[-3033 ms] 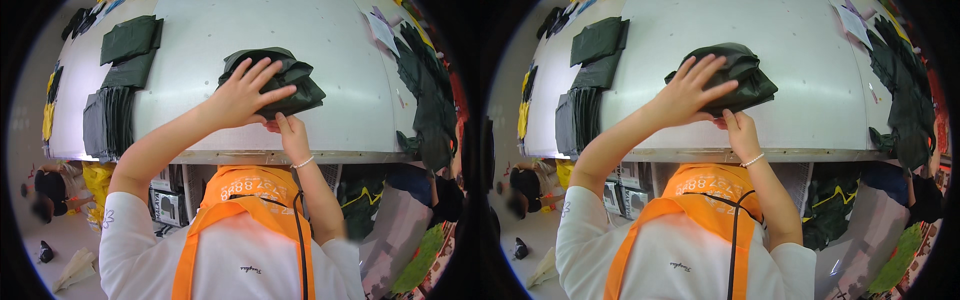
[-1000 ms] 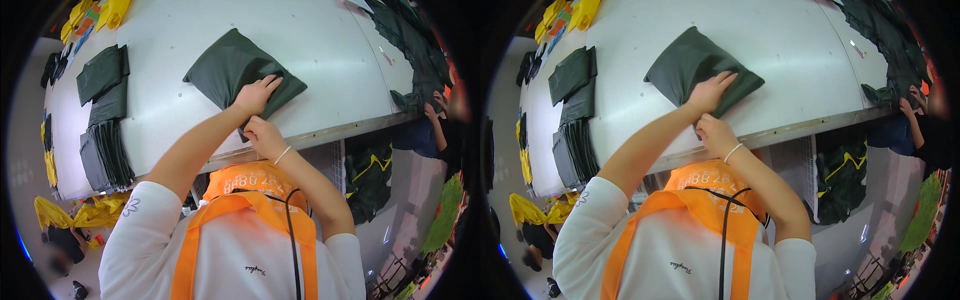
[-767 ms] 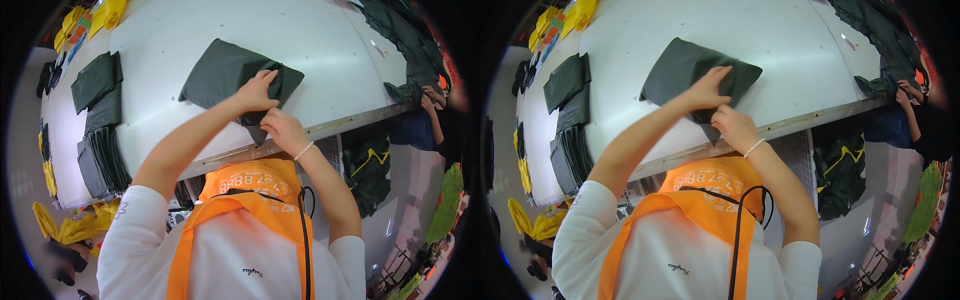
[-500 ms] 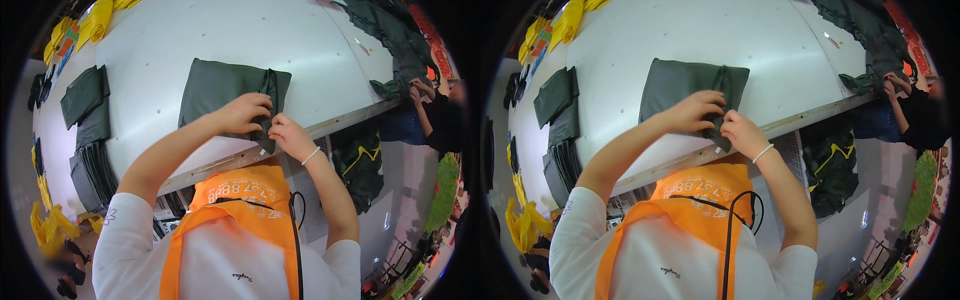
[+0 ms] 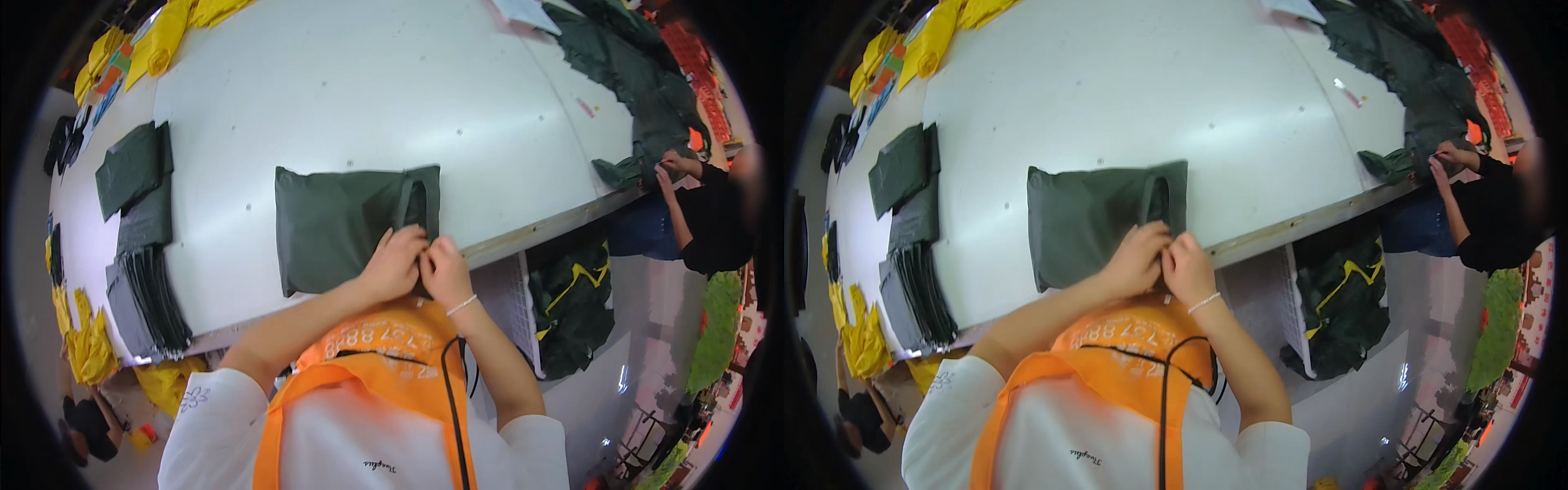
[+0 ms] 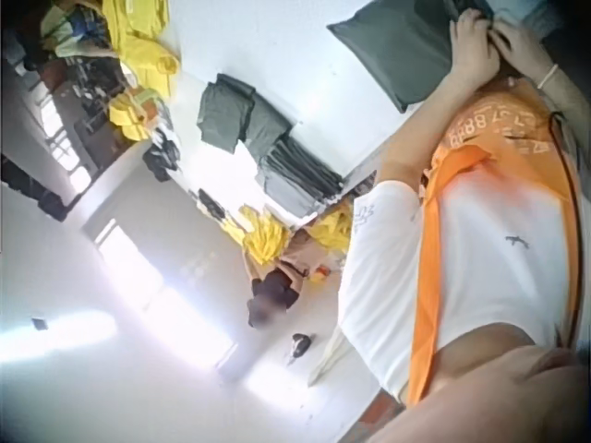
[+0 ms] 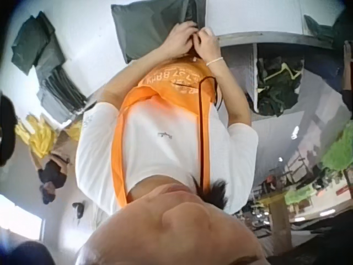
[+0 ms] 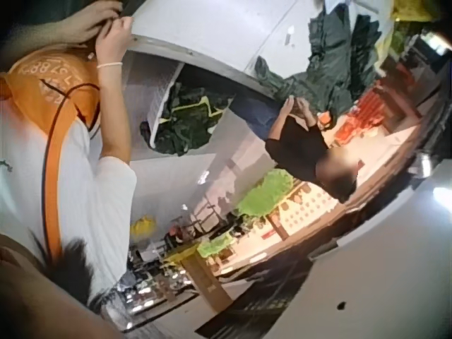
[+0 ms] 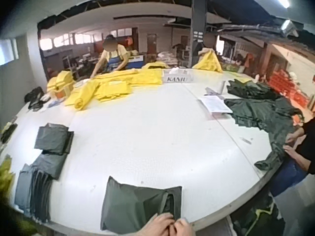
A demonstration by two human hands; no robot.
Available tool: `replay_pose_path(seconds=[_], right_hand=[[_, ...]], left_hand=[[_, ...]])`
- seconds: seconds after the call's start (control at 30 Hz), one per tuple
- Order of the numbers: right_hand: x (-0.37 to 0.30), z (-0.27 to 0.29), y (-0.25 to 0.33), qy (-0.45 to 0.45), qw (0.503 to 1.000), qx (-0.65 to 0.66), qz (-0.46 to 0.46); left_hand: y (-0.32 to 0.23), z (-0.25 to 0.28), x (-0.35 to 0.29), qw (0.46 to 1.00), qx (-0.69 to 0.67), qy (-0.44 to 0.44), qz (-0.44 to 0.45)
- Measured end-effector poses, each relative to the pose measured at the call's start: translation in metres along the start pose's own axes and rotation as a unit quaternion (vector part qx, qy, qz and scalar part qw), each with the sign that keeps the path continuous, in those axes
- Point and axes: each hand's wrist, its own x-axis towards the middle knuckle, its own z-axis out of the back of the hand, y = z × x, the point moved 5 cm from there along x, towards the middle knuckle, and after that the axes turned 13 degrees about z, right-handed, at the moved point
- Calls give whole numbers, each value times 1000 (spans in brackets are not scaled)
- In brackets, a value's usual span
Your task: The person folds a dark green jacket on a white table. They smooth the fabric, fold the sleeves, and fold the body into a compact rectangle. The folded jacket is placed on a stack of similar folded items.
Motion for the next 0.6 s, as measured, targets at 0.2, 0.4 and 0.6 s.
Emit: replay_pose_path(seconds=[0.2,0.4,0.6], right_hand=[[31,-4,-9,-90,990,-59,-90],[82,-9,-17,-21,989,-139,-53],[110,-30,11,48,983,-169,60]], left_hand=[[3,77,29,971,153,-184,-20],[30,34,54,962,247,-95,-72],[57,42,70,974,217,42,-56]])
